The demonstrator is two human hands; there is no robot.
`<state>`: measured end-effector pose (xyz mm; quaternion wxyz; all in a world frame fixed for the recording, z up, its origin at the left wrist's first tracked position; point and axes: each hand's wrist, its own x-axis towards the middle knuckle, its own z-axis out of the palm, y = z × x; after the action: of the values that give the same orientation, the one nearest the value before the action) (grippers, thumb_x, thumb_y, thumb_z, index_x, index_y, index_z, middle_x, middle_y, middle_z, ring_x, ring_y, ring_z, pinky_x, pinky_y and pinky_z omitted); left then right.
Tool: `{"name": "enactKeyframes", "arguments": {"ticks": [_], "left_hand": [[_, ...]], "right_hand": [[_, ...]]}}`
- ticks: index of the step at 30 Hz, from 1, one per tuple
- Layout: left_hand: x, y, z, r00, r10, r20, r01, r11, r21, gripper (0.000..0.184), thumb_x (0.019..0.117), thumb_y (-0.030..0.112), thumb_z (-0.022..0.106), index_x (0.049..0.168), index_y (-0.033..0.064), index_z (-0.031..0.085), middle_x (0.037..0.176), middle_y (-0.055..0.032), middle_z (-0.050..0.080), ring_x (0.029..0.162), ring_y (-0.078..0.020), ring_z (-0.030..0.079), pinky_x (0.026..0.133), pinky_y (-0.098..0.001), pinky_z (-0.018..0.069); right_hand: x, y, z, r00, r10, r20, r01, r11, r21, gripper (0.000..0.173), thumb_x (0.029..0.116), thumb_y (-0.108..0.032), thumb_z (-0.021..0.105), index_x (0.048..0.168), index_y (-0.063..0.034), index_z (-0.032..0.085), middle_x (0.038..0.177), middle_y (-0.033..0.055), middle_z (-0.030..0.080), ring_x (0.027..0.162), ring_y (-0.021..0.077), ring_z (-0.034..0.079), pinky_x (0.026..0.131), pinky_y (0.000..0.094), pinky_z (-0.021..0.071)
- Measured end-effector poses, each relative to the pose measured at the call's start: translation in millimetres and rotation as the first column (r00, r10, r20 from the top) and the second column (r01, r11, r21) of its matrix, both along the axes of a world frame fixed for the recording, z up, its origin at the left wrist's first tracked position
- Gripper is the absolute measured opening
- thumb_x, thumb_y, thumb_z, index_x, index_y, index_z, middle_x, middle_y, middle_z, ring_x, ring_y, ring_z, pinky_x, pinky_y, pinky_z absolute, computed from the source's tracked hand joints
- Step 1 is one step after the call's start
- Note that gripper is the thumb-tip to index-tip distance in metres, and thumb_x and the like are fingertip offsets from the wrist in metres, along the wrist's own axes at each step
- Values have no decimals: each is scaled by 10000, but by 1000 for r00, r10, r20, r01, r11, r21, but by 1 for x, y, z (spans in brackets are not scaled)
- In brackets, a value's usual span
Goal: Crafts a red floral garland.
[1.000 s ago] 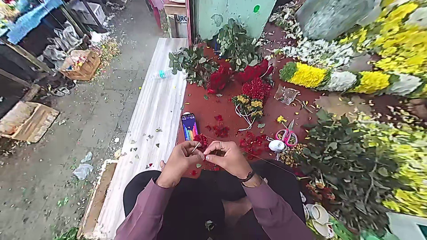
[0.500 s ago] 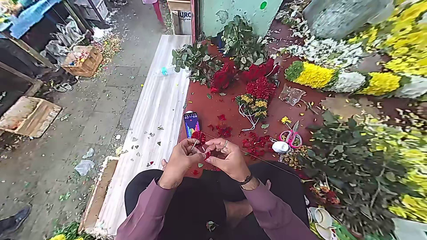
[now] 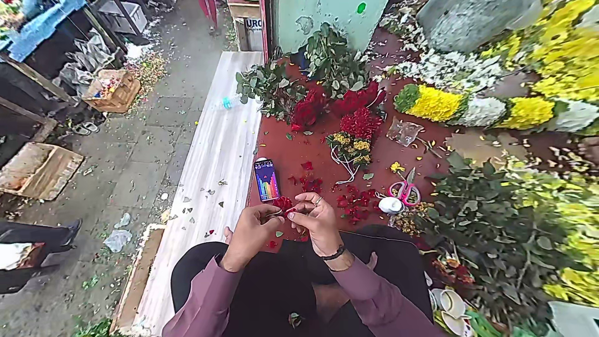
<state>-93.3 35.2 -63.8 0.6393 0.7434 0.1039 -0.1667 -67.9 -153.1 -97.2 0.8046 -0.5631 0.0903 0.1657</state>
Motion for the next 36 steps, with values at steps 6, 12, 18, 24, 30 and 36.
{"name": "enactKeyframes", "arguments": {"ticks": [6,12,18,24,30,36], "left_hand": [[0,0,-3,997,-37,66,31,996,86,163,945,228,744,981,76,790,862,-15,770,744,-111,720,693,-301,616],[-1,4,-6,996,-66,64,54,985,166,125,926,215,758,899,97,788,777,12,744,661,-74,673,627,-274,572],[6,9,-3,999,-29,-25,35,962,269,130,882,223,720,811,122,761,666,26,682,572,-79,616,541,-301,521],[20,24,23,993,-11,-121,52,939,341,209,840,269,743,687,133,699,575,36,588,519,-89,528,507,-328,436],[33,28,51,982,24,-189,69,883,465,243,826,303,751,654,146,682,577,40,600,534,-99,547,533,-370,451],[37,-33,123,788,-465,-404,586,363,725,293,820,385,734,796,93,721,775,-122,689,813,-363,683,724,-656,510]], "right_hand": [[-2,3,-2,1000,-10,-28,8,998,-68,479,777,55,793,1213,61,594,839,152,696,595,191,641,472,293,534],[-8,8,-7,999,44,-23,-46,995,-92,531,753,35,807,1239,44,592,794,102,667,578,151,587,460,262,469],[-5,2,-11,988,140,73,-107,935,-338,732,656,25,727,1360,-17,532,922,62,619,782,171,605,634,308,536],[10,-18,-10,855,491,166,-325,757,-567,553,866,-318,751,1384,-175,622,1238,-36,693,1094,106,665,954,386,575],[22,-41,11,764,594,251,-469,780,-414,194,956,-305,712,952,-129,794,887,-35,733,803,37,675,745,251,580],[25,-56,41,669,459,585,-420,882,-213,130,956,-140,714,982,-28,774,898,40,717,825,83,663,755,257,576]]}}
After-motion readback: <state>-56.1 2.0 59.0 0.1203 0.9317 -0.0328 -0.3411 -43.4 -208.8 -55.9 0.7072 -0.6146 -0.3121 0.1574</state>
